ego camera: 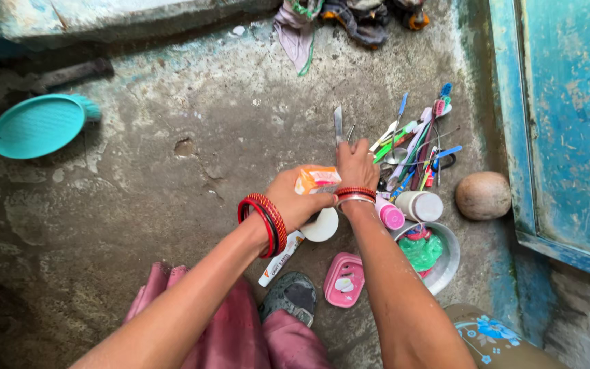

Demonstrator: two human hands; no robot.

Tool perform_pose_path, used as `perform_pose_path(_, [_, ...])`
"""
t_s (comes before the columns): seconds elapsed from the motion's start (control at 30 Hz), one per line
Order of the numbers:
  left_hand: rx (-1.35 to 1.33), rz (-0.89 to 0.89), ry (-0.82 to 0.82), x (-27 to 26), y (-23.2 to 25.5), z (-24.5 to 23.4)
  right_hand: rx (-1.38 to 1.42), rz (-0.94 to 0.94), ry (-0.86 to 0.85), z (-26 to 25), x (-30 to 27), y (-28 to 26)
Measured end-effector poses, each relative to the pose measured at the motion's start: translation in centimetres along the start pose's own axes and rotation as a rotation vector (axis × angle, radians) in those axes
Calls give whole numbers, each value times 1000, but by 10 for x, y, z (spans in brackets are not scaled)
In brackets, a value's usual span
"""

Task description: The person organizes bathroom supplies on the floor, including toothbrushes, a soap container, a scrub brush, and a wooden pestle. They place the soap container and pestle on a wall shelf, then put the scrub brush and several toothbrushes into a wall-mounted holder.

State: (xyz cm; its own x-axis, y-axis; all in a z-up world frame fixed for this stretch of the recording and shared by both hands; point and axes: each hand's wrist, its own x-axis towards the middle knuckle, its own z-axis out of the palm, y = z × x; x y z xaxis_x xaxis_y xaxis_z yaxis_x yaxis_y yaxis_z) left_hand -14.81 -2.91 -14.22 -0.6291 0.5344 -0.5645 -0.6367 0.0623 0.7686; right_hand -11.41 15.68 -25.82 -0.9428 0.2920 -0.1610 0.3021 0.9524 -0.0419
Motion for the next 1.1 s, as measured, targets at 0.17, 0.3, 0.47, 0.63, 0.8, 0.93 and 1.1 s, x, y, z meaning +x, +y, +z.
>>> perform_pose_path(0.17, [26,-53,0,4,-1,-1,139,283,-99,21,-1,12])
perform_pose_path(0.3, [5,10,17,7,-5,2,145,257,-19,14,-2,14])
perform_pose_path(0.47, [43,198,25,-4,3,2,314,130,87,-24,-4,12])
perform_pose_path(0.63, [175,271,-52,-21,44,14,1047,317,51,-98,-17,8])
perform_pose_path(0.8, [624,543,-17,-38,107,51,1347,597,120,-198,-56,9])
perform_pose_path(0.93, [731,624,-205,-53,173,87,1445,753,167,-282,-89,7])
perform_pose_path(1.1, [723,869,-288,-95,258,116,1564,718,189,-380,-127,-9])
